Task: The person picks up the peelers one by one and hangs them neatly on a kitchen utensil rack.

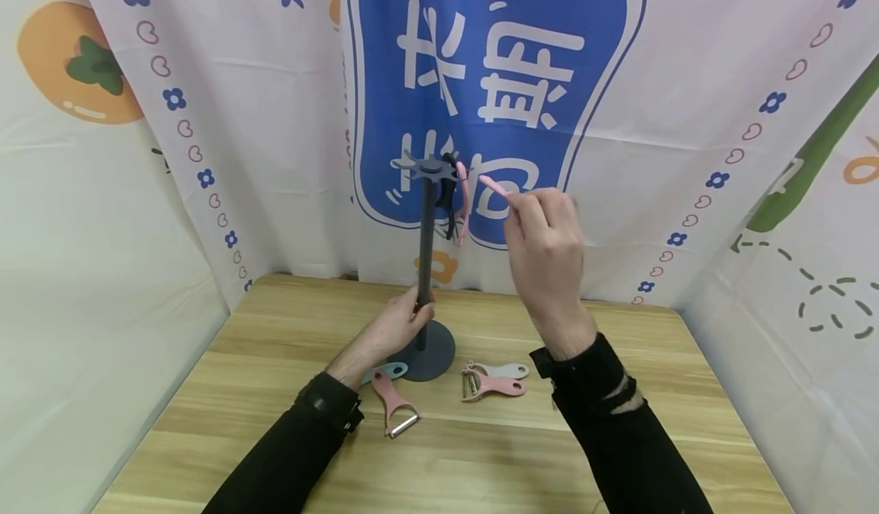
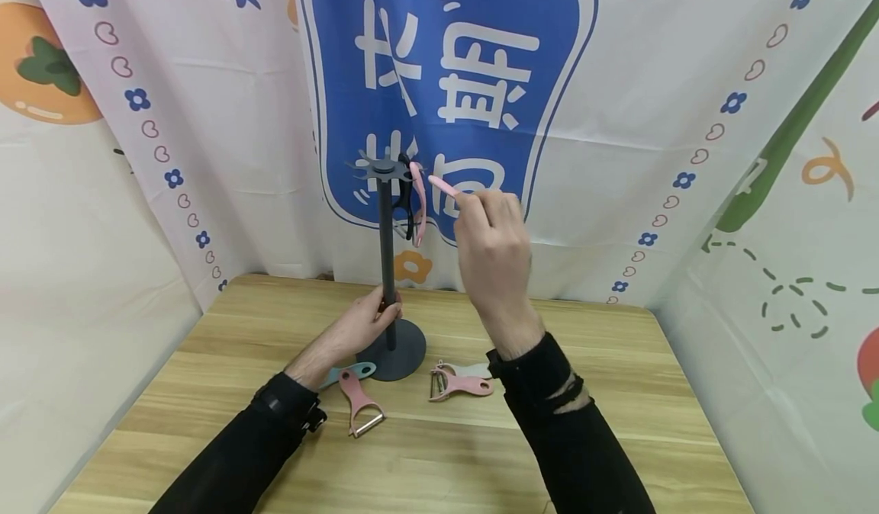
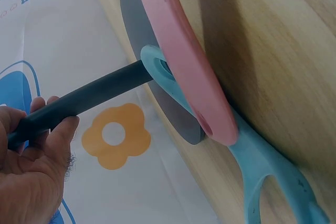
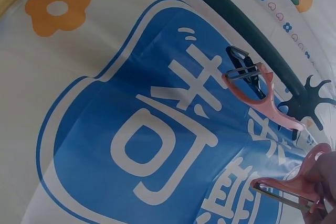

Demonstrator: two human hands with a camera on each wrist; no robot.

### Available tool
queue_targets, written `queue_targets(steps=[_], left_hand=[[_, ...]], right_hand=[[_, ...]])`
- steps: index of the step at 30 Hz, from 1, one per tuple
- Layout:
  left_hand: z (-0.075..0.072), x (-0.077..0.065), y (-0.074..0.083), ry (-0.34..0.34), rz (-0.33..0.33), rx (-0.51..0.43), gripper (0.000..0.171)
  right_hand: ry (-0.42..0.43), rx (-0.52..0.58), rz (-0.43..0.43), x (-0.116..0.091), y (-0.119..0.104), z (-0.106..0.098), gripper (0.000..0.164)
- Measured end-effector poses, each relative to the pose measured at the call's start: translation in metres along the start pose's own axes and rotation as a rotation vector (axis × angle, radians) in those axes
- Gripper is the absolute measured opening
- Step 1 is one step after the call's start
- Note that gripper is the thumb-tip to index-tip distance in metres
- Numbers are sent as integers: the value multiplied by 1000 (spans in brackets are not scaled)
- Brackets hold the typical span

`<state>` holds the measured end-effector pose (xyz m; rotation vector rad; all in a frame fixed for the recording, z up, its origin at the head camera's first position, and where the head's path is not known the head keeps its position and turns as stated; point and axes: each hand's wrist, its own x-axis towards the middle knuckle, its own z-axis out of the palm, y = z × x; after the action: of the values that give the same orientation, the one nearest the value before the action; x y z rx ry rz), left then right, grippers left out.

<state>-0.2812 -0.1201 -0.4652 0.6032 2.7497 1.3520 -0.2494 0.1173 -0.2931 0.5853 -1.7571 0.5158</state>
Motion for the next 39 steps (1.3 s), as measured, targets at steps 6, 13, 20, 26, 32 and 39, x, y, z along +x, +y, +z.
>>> queue_targets(steps=[6, 13, 20, 26, 32, 39], left_hand=[[-1, 1, -1, -1, 11, 12, 16], [0, 1, -1, 6, 11, 37, 12], [-1, 1, -1, -1, 11, 33, 12], [0, 1, -1, 0, 5, 30, 11], [0, 1, 0, 1, 2, 37, 11], [-1, 1, 0, 1, 2, 39, 14]], right_hand=[[-20, 4, -9, 7, -7, 5, 10], [-28, -3, -20, 9, -10, 11, 11], [-28, -3, -34, 10, -12, 16, 12], [-41, -12, -53, 9, -17, 17, 13], [-53, -16, -71, 6, -19, 19, 14], [-50, -12, -94, 3, -22, 23, 17]])
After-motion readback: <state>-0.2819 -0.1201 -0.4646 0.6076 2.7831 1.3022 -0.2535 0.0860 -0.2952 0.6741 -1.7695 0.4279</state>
